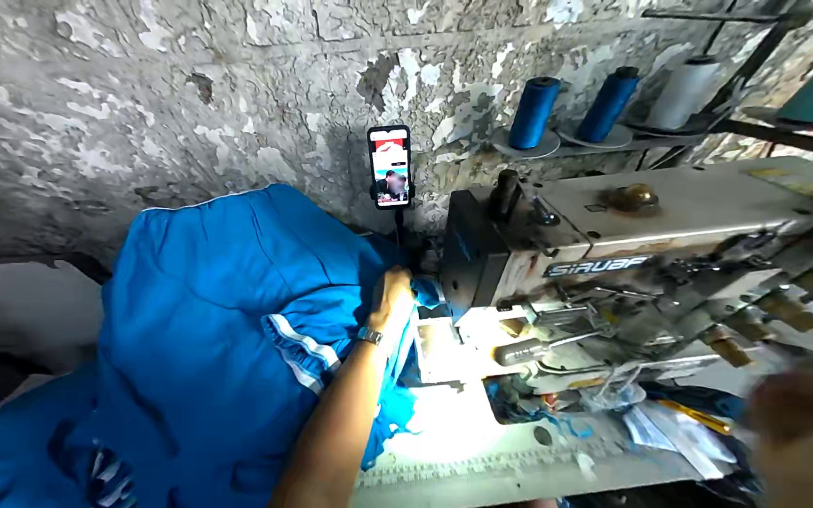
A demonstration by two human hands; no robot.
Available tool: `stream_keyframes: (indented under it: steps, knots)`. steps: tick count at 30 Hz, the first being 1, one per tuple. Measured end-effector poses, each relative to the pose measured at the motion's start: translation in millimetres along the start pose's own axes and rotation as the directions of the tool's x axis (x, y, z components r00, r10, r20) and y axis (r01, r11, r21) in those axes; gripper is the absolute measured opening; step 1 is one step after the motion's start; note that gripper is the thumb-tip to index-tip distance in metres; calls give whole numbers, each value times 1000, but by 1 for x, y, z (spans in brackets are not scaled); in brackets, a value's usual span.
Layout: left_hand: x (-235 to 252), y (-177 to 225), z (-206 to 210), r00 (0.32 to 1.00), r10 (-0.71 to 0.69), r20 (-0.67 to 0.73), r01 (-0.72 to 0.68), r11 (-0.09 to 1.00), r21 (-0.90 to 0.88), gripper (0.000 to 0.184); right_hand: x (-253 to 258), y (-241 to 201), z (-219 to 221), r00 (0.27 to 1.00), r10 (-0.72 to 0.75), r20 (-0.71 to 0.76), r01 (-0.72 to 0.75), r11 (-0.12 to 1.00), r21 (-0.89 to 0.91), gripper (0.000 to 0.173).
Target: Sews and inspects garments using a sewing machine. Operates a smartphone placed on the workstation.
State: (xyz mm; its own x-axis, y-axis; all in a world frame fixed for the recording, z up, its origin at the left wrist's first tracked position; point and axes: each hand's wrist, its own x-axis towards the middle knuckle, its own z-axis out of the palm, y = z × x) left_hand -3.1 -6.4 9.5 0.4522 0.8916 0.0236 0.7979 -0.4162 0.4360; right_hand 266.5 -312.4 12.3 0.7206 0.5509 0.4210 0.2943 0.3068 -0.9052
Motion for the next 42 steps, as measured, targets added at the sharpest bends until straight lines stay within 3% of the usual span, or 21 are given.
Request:
stream_keyframes:
  steps: [1, 3, 5, 7, 10, 13, 16, 20, 21, 24, 25, 27, 28, 30, 31, 33, 35, 37, 39, 40, 42]
  knots:
    - [-11, 6, -12, 996, -92, -4, 92, 996, 4, 25, -26, -2, 26, 979, 84, 183, -53, 984, -168, 15]
    - [-42, 15, -41, 979, -206, -12, 206, 978, 16, 27, -61, 0, 72, 828, 240, 507, 23, 889, -458, 34]
    - [-74, 14, -57, 980, -189, -53, 192, 980, 48, 28, -81, 14, 107, 739, 215, 638, 145, 875, -463, 36]
    - [-99, 7, -53, 986, -88, -144, 101, 992, 79, 25, -91, 22, 133, 779, 39, 626, 284, 868, -407, 24]
    - [-122, -4, -33, 938, 88, -335, -66, 995, 74, 19, -90, 23, 170, 825, -223, 519, 499, 718, -485, 16]
    - [-135, -8, -21, 879, 188, -439, -171, 982, 78, 22, -90, 25, 198, 804, -373, 462, 592, 564, -575, 14]
    - [-144, -13, -9, 823, 278, -495, -251, 960, 121, 24, -88, 32, 218, 784, -476, 398, 615, 511, -600, 16]
    - [-150, -21, -3, 732, 420, -536, -435, 894, 106, 24, -85, 10, 226, 869, -192, 457, 477, 573, -666, 26]
    - [-150, -23, -5, 711, 435, -552, -496, 867, 45, 19, -84, 9, 224, 871, -191, 453, 470, 596, -651, 22]
    - [-154, -29, -24, 715, 475, -514, -664, 691, -286, 13, -86, 27, 217, 834, -429, 348, 552, 656, -514, 16]
    - [-159, -30, -30, 728, 474, -495, -668, 653, -357, 15, -90, 27, 212, 865, -368, 340, 494, 741, -454, 19]
    - [-178, -22, -39, 791, 316, -523, -582, 652, -487, 20, -105, 17, 194, 904, -26, 427, 151, 953, -262, 30]
    - [-190, -14, -43, 826, 148, -544, -514, 594, -619, 19, -115, 14, 184, 844, 110, 524, -53, 991, -121, 35]
    - [-207, 12, -61, 845, -250, -473, -402, 286, -870, 21, -140, 23, 173, 704, 8, 710, -179, 970, 166, 52]
    - [-211, 21, -74, 844, -352, -405, -393, 108, -913, 28, -151, 24, 173, 641, -80, 763, -152, 962, 228, 61]
    - [-220, 28, -88, 872, -367, -323, -403, -165, -900, 38, -164, 20, 177, 581, -264, 770, 107, 963, 249, 63]
    - [-229, 31, -92, 883, -376, -282, -406, -309, -860, 42, -162, 10, 186, 595, -404, 695, 312, 913, 264, 44]
    - [-245, 26, -93, 889, -345, -301, -423, -367, -829, 46, -145, 3, 191, 542, -432, 721, 209, 900, 382, 15]
    - [-261, 16, -98, 855, -319, -409, -503, -311, -806, 46, -123, -13, 188, 335, -342, 878, -146, 902, 407, 8]
    - [-266, 11, -102, 812, -337, -477, -565, -244, -788, 45, -115, -23, 186, 230, -269, 935, -291, 898, 330, 9]
    - [-268, -5, -114, 636, -434, -638, -710, -3, -705, 40, -107, -38, 189, 142, -65, 988, -516, 846, 130, 18]
